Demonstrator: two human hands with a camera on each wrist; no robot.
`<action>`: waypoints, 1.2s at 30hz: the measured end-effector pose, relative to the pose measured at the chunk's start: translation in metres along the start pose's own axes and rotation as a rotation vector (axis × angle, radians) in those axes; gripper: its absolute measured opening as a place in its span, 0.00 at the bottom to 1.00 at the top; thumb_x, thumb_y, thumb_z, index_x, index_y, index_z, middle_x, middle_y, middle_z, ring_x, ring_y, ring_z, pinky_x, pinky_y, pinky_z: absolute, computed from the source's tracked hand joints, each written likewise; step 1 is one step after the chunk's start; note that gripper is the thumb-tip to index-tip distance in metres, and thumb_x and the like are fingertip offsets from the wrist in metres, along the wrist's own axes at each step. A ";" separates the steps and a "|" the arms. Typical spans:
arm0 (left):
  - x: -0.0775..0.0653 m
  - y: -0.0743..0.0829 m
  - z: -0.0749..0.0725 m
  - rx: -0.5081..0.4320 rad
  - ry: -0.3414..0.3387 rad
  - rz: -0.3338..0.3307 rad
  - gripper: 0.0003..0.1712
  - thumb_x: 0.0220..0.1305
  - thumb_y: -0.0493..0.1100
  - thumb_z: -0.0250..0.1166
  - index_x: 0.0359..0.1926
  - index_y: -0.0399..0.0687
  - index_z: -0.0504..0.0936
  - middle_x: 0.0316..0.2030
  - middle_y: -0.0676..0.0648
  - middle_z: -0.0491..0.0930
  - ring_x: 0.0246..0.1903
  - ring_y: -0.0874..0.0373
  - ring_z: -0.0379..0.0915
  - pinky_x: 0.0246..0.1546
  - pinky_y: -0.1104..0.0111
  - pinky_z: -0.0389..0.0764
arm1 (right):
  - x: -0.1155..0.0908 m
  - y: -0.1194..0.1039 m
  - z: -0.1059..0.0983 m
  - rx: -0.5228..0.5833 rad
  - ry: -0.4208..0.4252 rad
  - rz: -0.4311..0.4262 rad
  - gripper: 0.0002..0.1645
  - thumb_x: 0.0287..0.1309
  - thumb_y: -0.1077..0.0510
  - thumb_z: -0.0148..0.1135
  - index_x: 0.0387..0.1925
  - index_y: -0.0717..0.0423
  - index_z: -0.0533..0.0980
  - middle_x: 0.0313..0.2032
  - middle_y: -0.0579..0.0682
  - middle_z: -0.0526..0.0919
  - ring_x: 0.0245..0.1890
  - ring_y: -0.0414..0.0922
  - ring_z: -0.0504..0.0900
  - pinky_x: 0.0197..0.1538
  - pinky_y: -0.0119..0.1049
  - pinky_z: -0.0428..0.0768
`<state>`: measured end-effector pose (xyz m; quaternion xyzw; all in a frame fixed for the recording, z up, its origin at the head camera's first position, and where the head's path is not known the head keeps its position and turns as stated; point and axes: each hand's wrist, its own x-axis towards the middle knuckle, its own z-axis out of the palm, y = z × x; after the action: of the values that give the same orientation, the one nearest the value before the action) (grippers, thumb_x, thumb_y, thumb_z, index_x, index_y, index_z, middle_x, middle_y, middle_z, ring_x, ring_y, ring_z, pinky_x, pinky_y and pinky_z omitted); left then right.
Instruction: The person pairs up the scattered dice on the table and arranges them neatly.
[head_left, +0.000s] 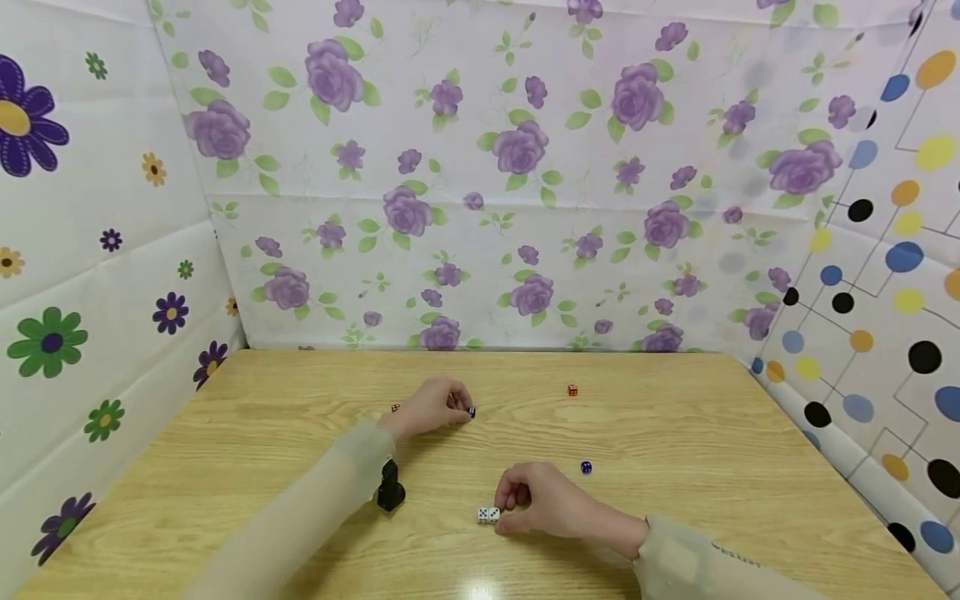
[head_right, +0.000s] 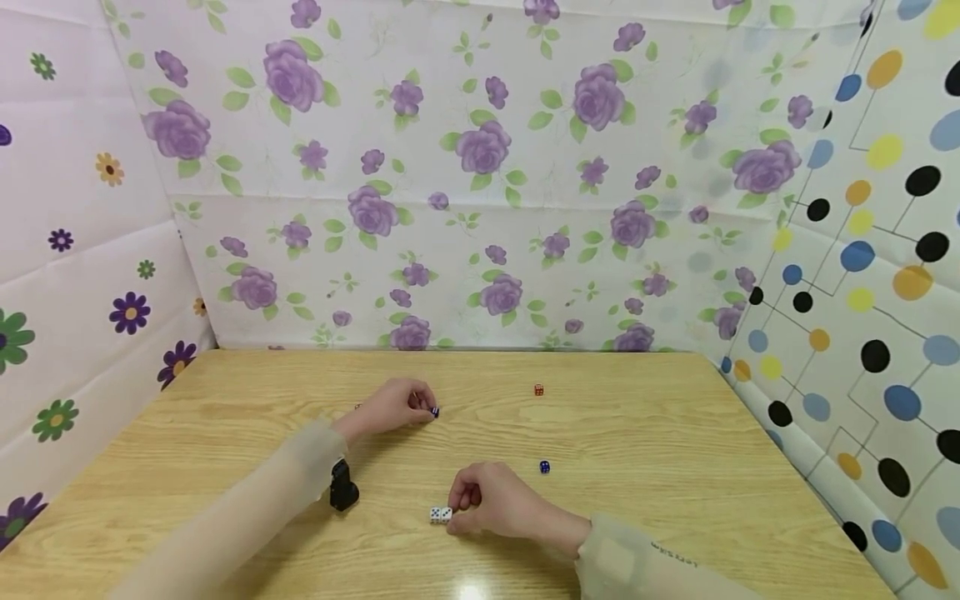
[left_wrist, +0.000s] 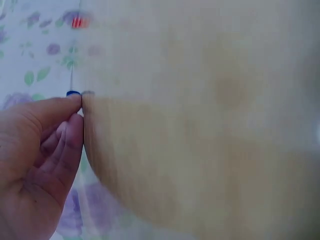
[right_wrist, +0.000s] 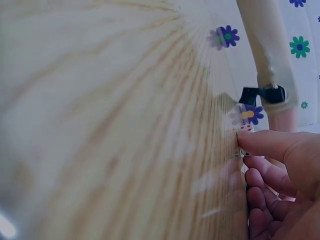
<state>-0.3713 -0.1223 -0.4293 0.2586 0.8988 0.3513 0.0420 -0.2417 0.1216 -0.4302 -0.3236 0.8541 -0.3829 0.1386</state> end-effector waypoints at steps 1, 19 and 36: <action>-0.004 0.002 0.001 -0.005 -0.001 -0.001 0.06 0.60 0.37 0.71 0.38 0.43 0.83 0.31 0.48 0.82 0.29 0.62 0.74 0.30 0.72 0.76 | 0.000 0.000 0.000 0.000 0.000 0.002 0.10 0.50 0.54 0.76 0.32 0.46 0.80 0.30 0.44 0.80 0.29 0.33 0.73 0.34 0.24 0.73; -0.053 0.022 0.021 -0.078 0.030 0.002 0.04 0.58 0.35 0.71 0.35 0.44 0.84 0.29 0.51 0.81 0.28 0.65 0.73 0.29 0.76 0.74 | 0.000 0.001 0.002 -0.003 0.001 0.004 0.10 0.50 0.53 0.76 0.32 0.43 0.80 0.30 0.43 0.80 0.29 0.32 0.73 0.34 0.23 0.72; -0.082 0.042 0.043 -0.129 0.072 0.036 0.03 0.58 0.35 0.71 0.34 0.43 0.84 0.25 0.51 0.79 0.24 0.67 0.69 0.26 0.77 0.71 | 0.002 0.006 0.002 -0.015 0.006 -0.002 0.10 0.50 0.52 0.76 0.32 0.42 0.80 0.30 0.42 0.80 0.29 0.32 0.74 0.35 0.24 0.73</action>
<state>-0.2715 -0.1106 -0.4422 0.2587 0.8704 0.4184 0.0201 -0.2446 0.1223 -0.4362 -0.3243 0.8570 -0.3777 0.1330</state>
